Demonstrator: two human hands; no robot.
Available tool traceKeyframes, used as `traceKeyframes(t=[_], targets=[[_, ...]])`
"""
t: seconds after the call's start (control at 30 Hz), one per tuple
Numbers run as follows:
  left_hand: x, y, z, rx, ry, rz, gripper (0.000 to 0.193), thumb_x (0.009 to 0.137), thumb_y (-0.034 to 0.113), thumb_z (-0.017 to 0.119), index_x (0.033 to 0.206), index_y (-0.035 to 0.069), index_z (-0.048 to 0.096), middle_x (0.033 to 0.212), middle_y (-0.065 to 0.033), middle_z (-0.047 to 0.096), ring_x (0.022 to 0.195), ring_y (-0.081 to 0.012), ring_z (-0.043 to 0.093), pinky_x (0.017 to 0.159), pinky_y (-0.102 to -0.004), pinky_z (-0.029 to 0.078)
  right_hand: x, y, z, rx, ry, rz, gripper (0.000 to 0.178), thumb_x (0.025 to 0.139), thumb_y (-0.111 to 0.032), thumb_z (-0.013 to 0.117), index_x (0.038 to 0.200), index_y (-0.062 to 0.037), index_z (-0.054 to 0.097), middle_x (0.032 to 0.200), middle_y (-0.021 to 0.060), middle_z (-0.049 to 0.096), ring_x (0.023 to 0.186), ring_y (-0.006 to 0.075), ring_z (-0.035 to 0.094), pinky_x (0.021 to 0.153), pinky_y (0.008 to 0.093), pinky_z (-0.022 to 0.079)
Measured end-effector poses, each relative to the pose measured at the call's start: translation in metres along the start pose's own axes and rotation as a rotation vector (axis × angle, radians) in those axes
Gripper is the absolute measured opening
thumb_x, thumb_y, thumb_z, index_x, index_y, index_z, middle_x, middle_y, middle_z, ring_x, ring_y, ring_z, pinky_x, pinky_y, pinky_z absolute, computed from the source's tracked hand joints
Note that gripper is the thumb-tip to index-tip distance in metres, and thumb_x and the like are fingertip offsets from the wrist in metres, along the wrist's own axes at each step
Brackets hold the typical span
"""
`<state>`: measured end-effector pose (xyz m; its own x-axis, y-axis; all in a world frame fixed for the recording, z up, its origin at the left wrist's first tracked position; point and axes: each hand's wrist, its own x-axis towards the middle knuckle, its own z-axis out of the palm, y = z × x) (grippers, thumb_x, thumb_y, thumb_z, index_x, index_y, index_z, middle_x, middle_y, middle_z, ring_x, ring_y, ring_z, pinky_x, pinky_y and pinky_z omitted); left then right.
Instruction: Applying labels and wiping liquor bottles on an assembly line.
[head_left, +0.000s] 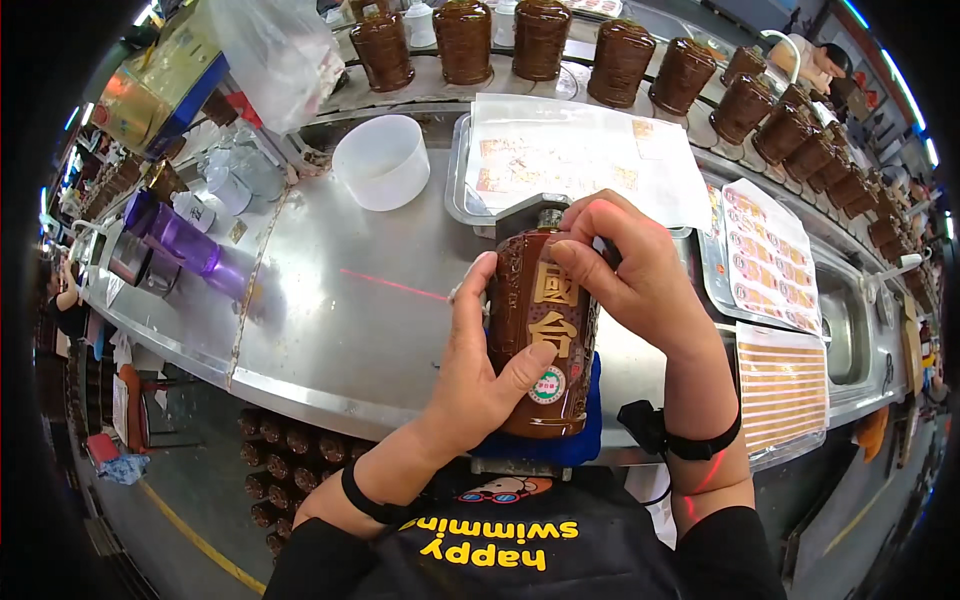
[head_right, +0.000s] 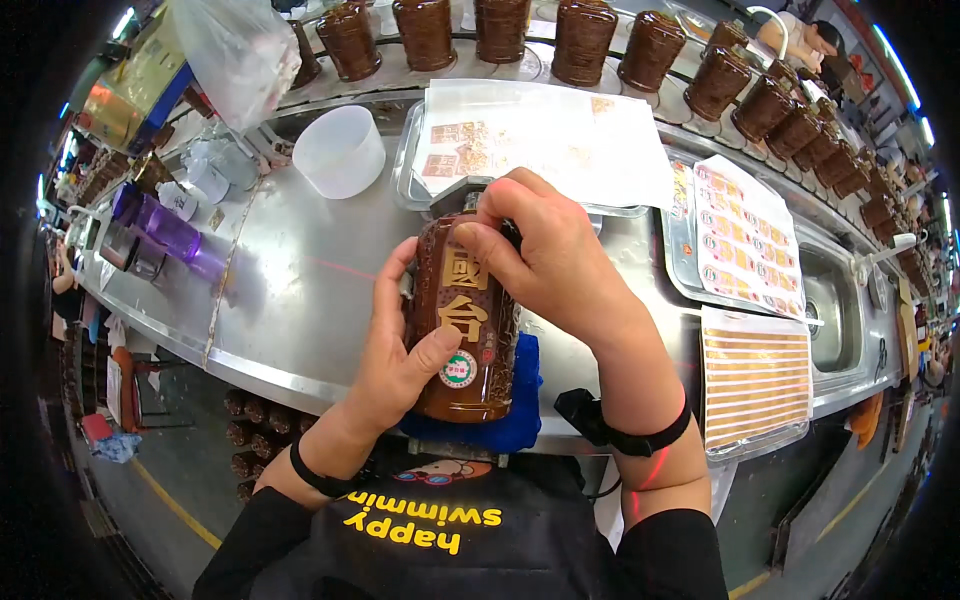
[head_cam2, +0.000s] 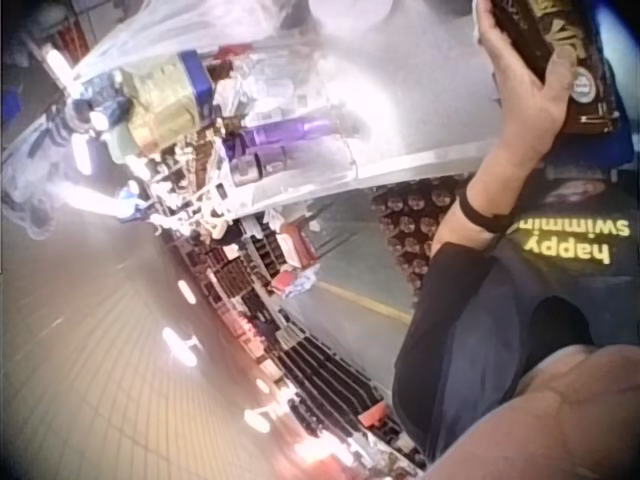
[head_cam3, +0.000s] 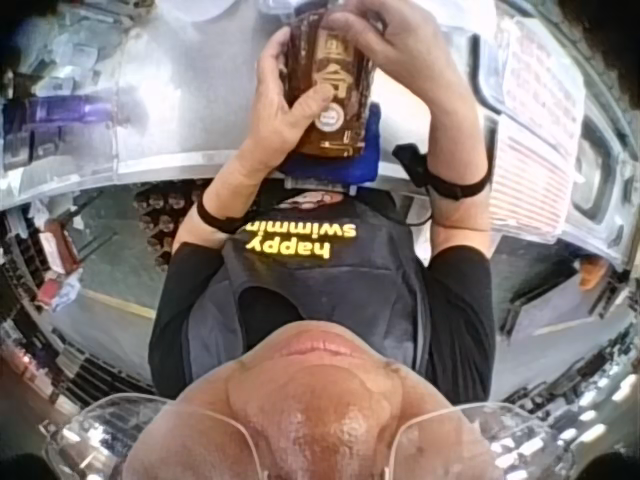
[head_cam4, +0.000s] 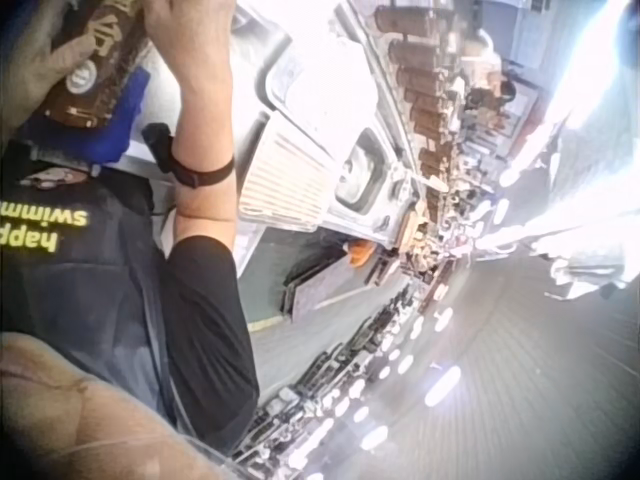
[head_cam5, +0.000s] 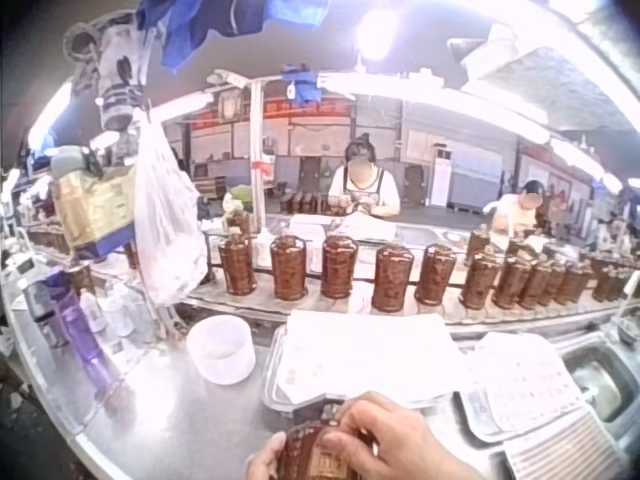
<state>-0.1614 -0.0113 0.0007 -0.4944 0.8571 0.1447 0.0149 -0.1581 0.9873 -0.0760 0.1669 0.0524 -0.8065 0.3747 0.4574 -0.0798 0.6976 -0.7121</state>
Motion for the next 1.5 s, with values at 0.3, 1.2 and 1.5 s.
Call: traceKeyframes(t=[0.3, 1.2, 1.5], targets=[[-0.0001, -0.0013, -0.0005, 0.003, 0.005, -0.006, 0.086, 0.088, 0.026, 0.069, 0.147, -0.004, 0.013, 0.142, -0.0207, 0.029, 0.134, -0.0284, 0.032, 0.112, -0.0393, 0.027, 0.0003, 0.0025, 0.0008, 0.008, -0.006, -0.004, 0.019, 0.084, -0.015, 0.070, 0.082, -0.0015, 0.056, 0.080, 0.0116, 0.057, 0.069, 0.0262, 0.057, 0.062, 0.0356, 0.046], [0.0053, 0.0024, -0.0019, -0.055, -0.005, -0.052, 0.087, 0.086, 0.025, 0.070, 0.146, -0.001, 0.012, 0.139, -0.0207, 0.033, 0.127, -0.0262, 0.041, 0.107, -0.0382, 0.035, 0.0007, 0.0041, 0.0025, 0.013, -0.020, 0.001, 0.020, 0.084, -0.016, 0.070, 0.083, -0.0016, 0.056, 0.082, 0.0119, 0.058, 0.073, 0.0276, 0.059, 0.066, 0.0360, 0.047], [0.0083, 0.0015, -0.0039, -0.084, -0.018, -0.046, 0.083, 0.088, 0.022, 0.069, 0.145, 0.001, 0.012, 0.136, -0.0195, 0.037, 0.122, -0.0241, 0.046, 0.104, -0.0368, 0.039, 0.0017, 0.0049, 0.0029, 0.029, -0.029, 0.021, 0.020, 0.084, -0.016, 0.070, 0.083, -0.0015, 0.056, 0.082, 0.0118, 0.059, 0.073, 0.0275, 0.059, 0.065, 0.0360, 0.047]])
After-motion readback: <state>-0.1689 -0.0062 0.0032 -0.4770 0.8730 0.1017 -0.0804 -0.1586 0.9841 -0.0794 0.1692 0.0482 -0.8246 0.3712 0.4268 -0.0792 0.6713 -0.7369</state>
